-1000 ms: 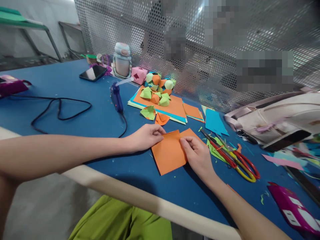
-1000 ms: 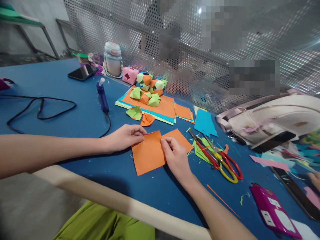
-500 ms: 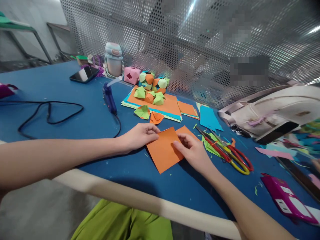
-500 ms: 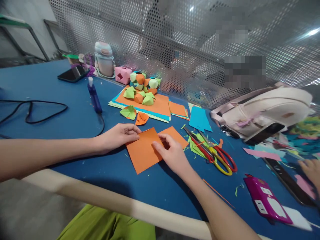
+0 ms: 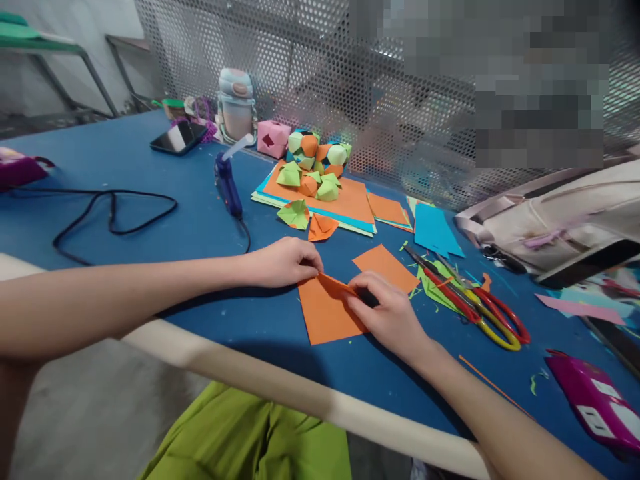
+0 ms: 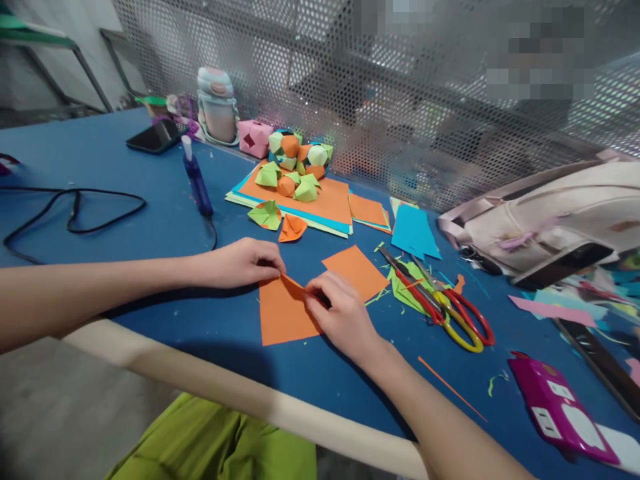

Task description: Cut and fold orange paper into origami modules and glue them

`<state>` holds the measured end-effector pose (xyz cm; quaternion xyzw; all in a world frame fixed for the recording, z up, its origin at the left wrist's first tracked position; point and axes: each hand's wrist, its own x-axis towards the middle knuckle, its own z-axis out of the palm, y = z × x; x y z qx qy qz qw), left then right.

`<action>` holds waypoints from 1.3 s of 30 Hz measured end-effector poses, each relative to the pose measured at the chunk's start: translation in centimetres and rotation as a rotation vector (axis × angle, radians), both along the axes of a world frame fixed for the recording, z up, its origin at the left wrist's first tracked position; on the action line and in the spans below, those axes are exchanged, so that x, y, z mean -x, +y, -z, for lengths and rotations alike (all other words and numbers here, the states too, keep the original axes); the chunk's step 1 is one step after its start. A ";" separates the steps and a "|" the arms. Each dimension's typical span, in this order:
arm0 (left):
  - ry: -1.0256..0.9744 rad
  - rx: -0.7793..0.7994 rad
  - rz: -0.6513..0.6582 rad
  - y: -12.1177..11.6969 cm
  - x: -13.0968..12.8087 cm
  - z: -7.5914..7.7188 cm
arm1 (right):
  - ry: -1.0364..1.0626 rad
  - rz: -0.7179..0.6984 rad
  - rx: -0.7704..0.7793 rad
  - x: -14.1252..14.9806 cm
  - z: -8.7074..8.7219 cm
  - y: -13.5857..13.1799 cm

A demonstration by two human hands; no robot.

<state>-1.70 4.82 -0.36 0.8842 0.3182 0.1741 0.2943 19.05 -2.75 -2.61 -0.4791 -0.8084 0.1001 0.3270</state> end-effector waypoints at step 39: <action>0.117 -0.054 0.107 0.5 0.2 0.3 | -0.134 -0.101 -0.202 1.2 -2.0 -3.1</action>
